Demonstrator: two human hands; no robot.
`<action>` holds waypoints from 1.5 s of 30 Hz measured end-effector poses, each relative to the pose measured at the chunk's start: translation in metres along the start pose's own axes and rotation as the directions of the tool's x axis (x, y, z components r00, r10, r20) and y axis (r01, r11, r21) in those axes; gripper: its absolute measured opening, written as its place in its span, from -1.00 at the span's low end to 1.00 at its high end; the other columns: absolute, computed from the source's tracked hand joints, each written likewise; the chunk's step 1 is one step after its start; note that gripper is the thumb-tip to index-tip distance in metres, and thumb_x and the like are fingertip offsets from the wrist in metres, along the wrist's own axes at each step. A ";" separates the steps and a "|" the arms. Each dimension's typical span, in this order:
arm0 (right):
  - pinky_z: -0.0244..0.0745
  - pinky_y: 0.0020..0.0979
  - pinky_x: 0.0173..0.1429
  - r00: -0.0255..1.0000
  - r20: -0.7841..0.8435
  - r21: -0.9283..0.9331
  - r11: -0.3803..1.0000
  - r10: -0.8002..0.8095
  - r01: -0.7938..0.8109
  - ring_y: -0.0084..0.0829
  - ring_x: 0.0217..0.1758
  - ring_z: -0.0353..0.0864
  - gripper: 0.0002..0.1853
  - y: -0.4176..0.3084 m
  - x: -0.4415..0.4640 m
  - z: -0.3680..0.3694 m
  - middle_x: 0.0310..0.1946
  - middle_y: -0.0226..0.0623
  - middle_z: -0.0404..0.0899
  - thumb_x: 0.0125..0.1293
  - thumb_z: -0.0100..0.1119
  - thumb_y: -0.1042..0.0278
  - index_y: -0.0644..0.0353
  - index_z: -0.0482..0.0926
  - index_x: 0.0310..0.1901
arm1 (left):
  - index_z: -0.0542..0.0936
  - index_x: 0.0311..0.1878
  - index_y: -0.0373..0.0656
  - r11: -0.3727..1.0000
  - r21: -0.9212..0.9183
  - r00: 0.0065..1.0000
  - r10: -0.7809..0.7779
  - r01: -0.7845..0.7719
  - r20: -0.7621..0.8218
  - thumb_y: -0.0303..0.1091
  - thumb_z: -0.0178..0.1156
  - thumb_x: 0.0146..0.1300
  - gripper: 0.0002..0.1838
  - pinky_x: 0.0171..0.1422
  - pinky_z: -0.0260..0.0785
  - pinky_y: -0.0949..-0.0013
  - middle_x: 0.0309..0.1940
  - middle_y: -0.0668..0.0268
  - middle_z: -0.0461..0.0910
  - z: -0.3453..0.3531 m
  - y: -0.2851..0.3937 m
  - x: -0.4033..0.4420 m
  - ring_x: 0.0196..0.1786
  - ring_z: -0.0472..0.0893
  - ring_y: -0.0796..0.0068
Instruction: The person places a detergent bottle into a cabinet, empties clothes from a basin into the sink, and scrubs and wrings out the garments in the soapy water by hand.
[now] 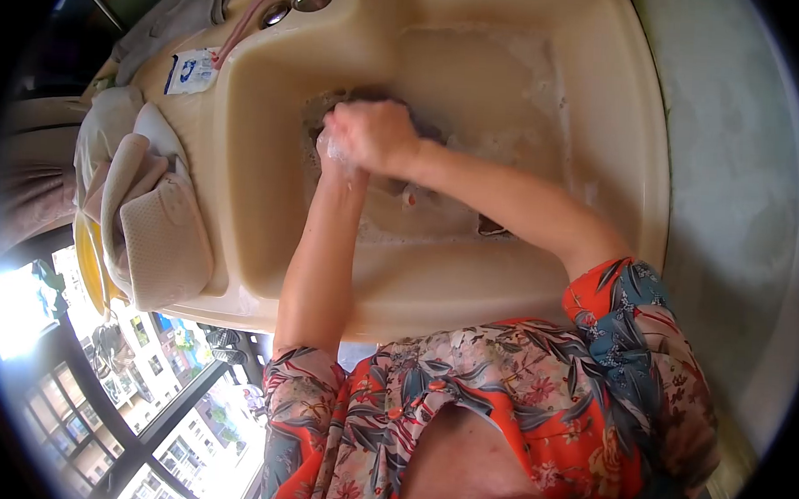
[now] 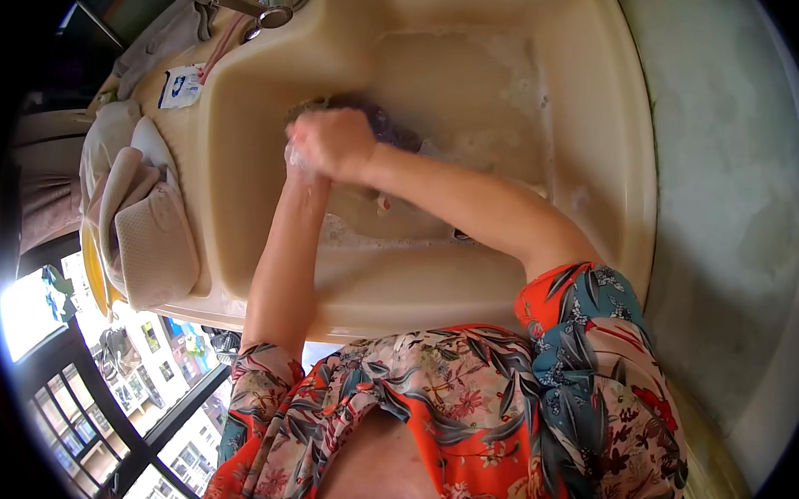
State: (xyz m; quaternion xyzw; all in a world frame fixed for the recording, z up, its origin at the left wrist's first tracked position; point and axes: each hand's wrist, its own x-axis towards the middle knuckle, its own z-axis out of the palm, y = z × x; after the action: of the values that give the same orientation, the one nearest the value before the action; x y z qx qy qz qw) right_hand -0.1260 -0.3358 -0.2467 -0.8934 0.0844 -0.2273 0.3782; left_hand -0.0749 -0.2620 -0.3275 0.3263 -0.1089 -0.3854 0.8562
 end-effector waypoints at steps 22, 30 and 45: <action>0.43 -0.20 -0.33 0.999 -0.008 0.076 0.996 0.037 -0.036 -0.11 -0.46 0.53 -0.73 0.048 0.009 0.011 -0.56 -0.10 0.52 0.07 0.03 0.15 0.22 0.51 -0.50 | 0.41 -0.48 -0.09 0.991 -0.080 0.773 -0.130 0.103 -0.621 -0.26 -0.04 0.26 -0.79 -0.42 0.26 0.49 -0.59 0.44 0.34 0.043 0.018 0.017 -0.51 0.36 0.60; 0.12 -0.58 -0.78 0.613 0.614 0.344 0.531 0.496 -0.774 -0.64 -0.82 0.25 -0.57 0.125 0.005 -0.068 -0.77 -0.49 0.34 0.12 0.07 -0.12 0.13 0.41 -0.58 | 0.50 -0.20 -0.18 0.651 0.525 0.829 -0.347 0.549 -0.438 -0.25 0.20 0.07 -0.73 -0.45 0.26 0.52 -0.52 0.41 0.48 0.062 0.046 0.007 -0.48 0.41 0.66; 0.32 -0.55 -0.61 0.656 0.549 0.585 0.323 0.518 -0.744 -0.62 -0.51 0.42 -0.83 0.106 -0.003 -0.048 -0.52 -0.44 0.44 0.00 0.09 0.40 0.15 0.45 -0.31 | 0.44 -0.20 -0.23 0.923 0.217 0.863 -0.188 0.319 -0.469 -0.41 -0.05 0.05 -0.77 -0.47 0.37 0.40 -0.36 0.23 0.54 0.047 0.021 0.011 -0.37 0.56 0.36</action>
State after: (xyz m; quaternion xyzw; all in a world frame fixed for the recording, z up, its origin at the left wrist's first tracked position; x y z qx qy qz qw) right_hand -0.1487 -0.4400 -0.2941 -0.5516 0.2715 0.0476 0.7872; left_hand -0.0755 -0.2820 -0.2794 0.5372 0.0768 -0.3919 0.7430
